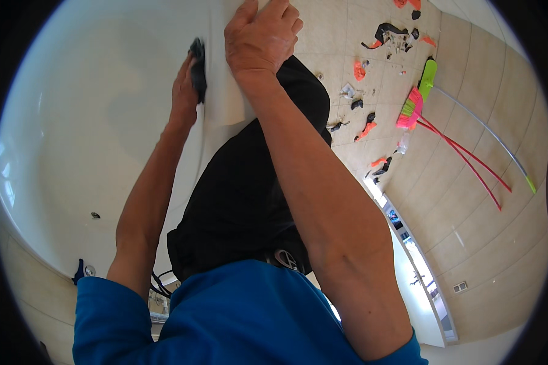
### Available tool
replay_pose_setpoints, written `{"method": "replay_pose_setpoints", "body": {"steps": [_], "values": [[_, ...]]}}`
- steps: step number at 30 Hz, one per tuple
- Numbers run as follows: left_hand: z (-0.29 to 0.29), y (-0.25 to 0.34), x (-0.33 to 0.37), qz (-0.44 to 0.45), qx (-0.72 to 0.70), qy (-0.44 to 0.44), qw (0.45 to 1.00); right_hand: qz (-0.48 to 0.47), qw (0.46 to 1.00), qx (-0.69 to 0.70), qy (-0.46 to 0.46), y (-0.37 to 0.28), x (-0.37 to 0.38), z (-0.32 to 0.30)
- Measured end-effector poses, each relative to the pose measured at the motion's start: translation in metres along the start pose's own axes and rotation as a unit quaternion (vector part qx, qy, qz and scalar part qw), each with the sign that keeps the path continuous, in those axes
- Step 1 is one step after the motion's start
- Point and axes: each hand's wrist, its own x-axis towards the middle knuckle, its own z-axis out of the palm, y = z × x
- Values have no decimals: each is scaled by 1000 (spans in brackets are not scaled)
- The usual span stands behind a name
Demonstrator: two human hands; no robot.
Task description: The person wipes the tiled wall and the rim of a white bathtub using a dark cloth. They move around the tub, cleaning different sections of the rim and the adjacent wall.
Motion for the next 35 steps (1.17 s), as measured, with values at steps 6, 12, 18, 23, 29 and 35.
{"method": "replay_pose_setpoints", "body": {"steps": [6, 12, 18, 23, 29, 35], "values": [[-11, -8, -62, 5, 58, -9, 998, 4, 1000, 2, -19, -2, 1, -2], [27, 45, -18, 150, 132, 39, 979, 2, 1000, 8, -11, 0, 1, -2], [31, 50, 106, 242, 51, 52, 968, -1, 1000, 0, -5, 2, 1, 0], [1, 17, 157, 192, 143, 111, 965, -6, 1000, 1, 16, 2, -1, 3], [-28, -50, 100, 31, 9, 24, 999, -7, 1000, 6, 13, -1, -2, 5], [-20, -56, 4, -34, -16, -5, 999, -6, 1000, 6, 2, 0, 0, 6]]}}
